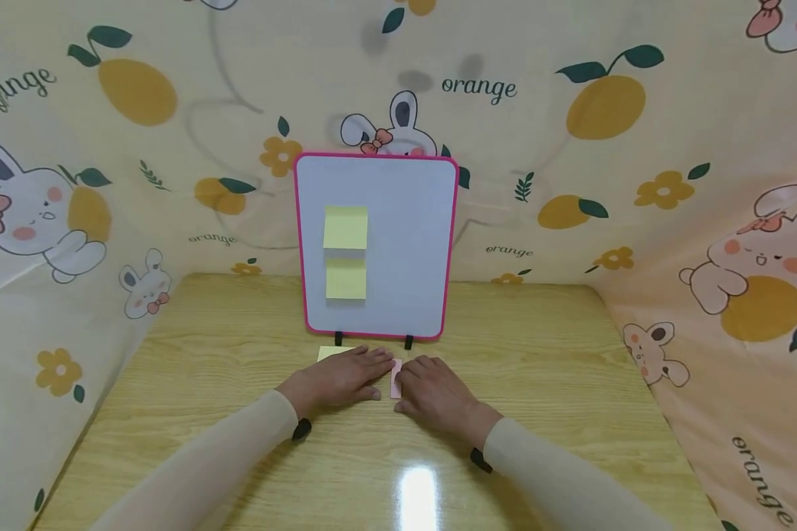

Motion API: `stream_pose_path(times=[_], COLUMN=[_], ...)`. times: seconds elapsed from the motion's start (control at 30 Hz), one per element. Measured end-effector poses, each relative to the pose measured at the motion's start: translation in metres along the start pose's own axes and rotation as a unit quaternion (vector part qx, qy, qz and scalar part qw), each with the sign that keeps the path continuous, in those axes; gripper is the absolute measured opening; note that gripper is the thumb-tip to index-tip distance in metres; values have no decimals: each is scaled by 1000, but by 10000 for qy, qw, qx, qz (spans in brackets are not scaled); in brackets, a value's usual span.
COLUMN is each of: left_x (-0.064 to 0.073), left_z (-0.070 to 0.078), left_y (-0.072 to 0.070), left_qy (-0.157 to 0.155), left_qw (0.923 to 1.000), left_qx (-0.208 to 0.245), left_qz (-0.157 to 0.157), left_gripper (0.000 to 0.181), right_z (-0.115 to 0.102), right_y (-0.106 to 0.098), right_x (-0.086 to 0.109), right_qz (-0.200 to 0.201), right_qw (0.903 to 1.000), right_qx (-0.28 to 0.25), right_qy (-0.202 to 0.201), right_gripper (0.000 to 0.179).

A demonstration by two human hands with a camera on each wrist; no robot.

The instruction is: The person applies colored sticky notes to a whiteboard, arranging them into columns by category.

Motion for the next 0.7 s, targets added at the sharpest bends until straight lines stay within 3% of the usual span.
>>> stream_pose_path(times=[0.2, 0.7], left_x=[0, -1], left_z=[0, 1], left_y=[0, 1], left_qy=[-57, -70], left_qw=[10000, 9999], left_qx=[-24, -15], left_qz=[-68, -90], left_gripper=[68, 68], right_z=[3, 1], right_y=[2, 0], right_x=[-3, -6], right_qz=[-127, 187], right_qw=[9998, 9994], right_qx=[72, 281], right_qy=[111, 57], right_gripper=[36, 24])
Point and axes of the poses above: each hand's wrist, its own x-axis away from the middle knuckle, its own y-axis out of the palm, z = x × y, the point moved 9 cm from there along -x, towards the middle knuckle, and after that the axes turned 11 degrees about z, right-handed, at the moved point
